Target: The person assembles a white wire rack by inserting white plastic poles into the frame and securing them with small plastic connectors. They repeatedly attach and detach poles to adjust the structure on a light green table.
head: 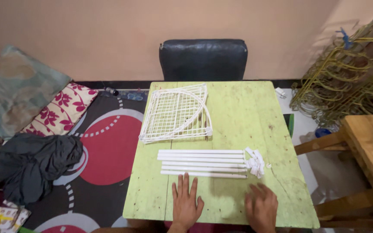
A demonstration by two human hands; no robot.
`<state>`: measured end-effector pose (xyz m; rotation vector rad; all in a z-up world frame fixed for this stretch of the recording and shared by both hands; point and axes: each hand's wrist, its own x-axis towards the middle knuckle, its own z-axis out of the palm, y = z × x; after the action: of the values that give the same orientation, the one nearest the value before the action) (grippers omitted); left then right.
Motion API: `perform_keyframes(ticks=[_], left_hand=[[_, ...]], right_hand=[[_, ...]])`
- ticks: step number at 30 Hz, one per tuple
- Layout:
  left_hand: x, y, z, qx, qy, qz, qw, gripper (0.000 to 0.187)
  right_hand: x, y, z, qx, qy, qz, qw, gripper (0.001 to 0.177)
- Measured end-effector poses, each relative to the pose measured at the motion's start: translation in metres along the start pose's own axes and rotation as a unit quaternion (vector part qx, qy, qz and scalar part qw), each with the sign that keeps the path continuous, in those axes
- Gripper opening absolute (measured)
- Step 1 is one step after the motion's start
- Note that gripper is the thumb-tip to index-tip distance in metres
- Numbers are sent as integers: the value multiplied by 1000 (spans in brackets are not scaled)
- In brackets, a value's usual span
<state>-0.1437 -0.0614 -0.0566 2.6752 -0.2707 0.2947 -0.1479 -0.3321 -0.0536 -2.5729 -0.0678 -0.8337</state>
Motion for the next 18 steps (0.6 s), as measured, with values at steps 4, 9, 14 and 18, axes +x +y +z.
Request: perform_keyframes(ticks=[4,9,14,18], left_hand=[[11,2,-5,5,-47,-19,999,73],[22,-5,-1,28,-27,-9,999,70],[30,-9,1,42,-16,-6,999,61],[34,-8,1,32,-10,-9,999,62]], right_hand=[[46,-20,-6,76,-51,-55,994,39],[77,-35,2,104,-148,-170,969,38],[79,-45,11,74,-119,-189,972,28],[81,-47,14,67,-117,-188,973,25]])
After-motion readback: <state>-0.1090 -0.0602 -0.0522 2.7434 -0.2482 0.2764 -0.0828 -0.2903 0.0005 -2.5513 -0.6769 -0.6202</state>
